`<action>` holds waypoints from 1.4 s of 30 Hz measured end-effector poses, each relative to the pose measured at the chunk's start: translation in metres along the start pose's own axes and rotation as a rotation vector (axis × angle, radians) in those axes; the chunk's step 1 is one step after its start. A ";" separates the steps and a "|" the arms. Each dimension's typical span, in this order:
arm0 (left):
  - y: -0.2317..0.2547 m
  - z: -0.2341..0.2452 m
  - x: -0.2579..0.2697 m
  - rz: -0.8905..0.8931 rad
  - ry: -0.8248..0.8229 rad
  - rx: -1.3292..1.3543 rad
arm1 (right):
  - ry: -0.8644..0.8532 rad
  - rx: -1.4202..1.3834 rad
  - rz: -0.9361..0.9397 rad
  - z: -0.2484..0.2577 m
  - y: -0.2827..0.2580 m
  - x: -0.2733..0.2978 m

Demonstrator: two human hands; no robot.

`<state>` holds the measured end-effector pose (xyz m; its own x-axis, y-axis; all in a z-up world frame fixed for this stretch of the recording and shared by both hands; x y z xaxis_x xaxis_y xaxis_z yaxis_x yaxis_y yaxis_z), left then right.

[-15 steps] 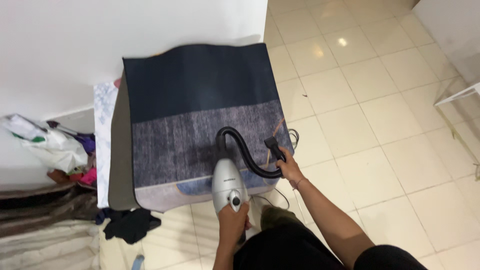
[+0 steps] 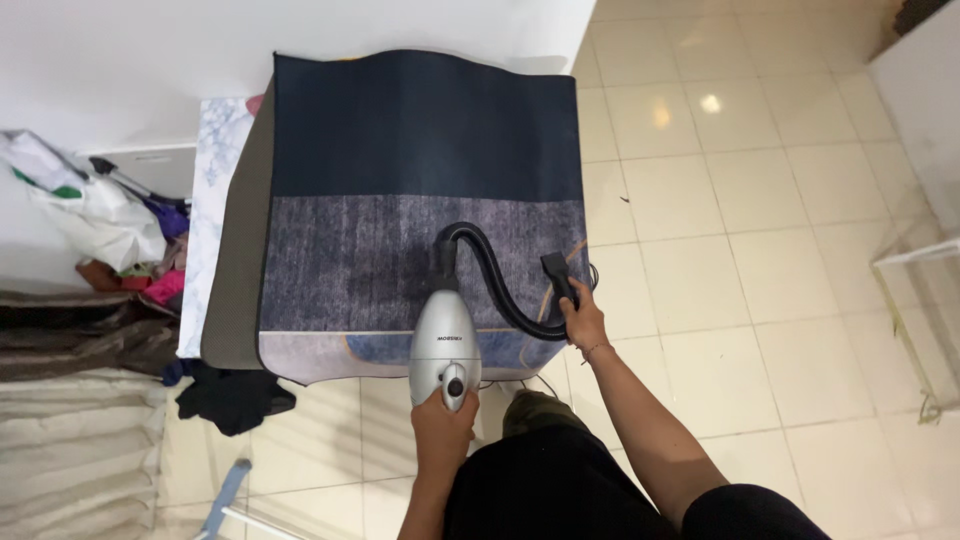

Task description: The person vacuums a large dark mat and then vacuums a cream-colored cloth with a small hand vacuum cleaner.

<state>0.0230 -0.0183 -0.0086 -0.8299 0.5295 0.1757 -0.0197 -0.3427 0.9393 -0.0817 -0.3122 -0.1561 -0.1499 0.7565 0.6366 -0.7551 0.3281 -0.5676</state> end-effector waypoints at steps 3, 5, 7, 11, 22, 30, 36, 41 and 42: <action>0.006 -0.007 -0.016 0.039 0.025 0.014 | 0.159 0.102 0.385 0.002 -0.013 -0.048; 0.010 -0.011 -0.032 0.075 0.039 0.039 | 0.149 0.173 0.390 0.005 -0.028 -0.079; 0.015 -0.016 -0.047 0.117 0.049 0.061 | 0.137 0.245 0.387 0.011 -0.051 -0.101; 0.029 -0.027 -0.075 0.110 0.088 0.032 | 0.045 0.260 0.419 0.019 -0.109 -0.132; 0.061 -0.032 -0.128 0.162 0.273 0.157 | -0.151 0.437 0.698 0.022 -0.289 -0.123; 0.039 -0.018 -0.126 0.243 0.387 0.090 | -0.219 0.904 1.023 -0.011 -0.362 -0.074; 0.005 -0.006 -0.104 0.228 0.531 0.193 | -0.327 1.101 1.047 -0.064 -0.371 -0.030; -0.015 0.014 -0.080 0.312 0.607 0.236 | -0.366 1.244 1.081 -0.128 -0.350 0.006; -0.018 0.020 -0.074 0.326 0.637 0.267 | -0.380 1.285 1.040 -0.141 -0.344 0.013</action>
<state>0.0961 -0.0357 -0.0326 -0.9335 -0.1442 0.3284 0.3497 -0.1625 0.9227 0.2658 -0.3357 -0.0265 -0.8684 0.1096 0.4836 -0.2097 -0.9649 -0.1579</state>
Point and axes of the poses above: each hand's wrist, its own x-axis away from the middle knuckle, its own z-axis out of the back of the hand, y = z × x, the point moved 2 cm from there along -x, towards the middle knuckle, and after that the axes turned 14 degrees about -z, right-handed, at the moved point
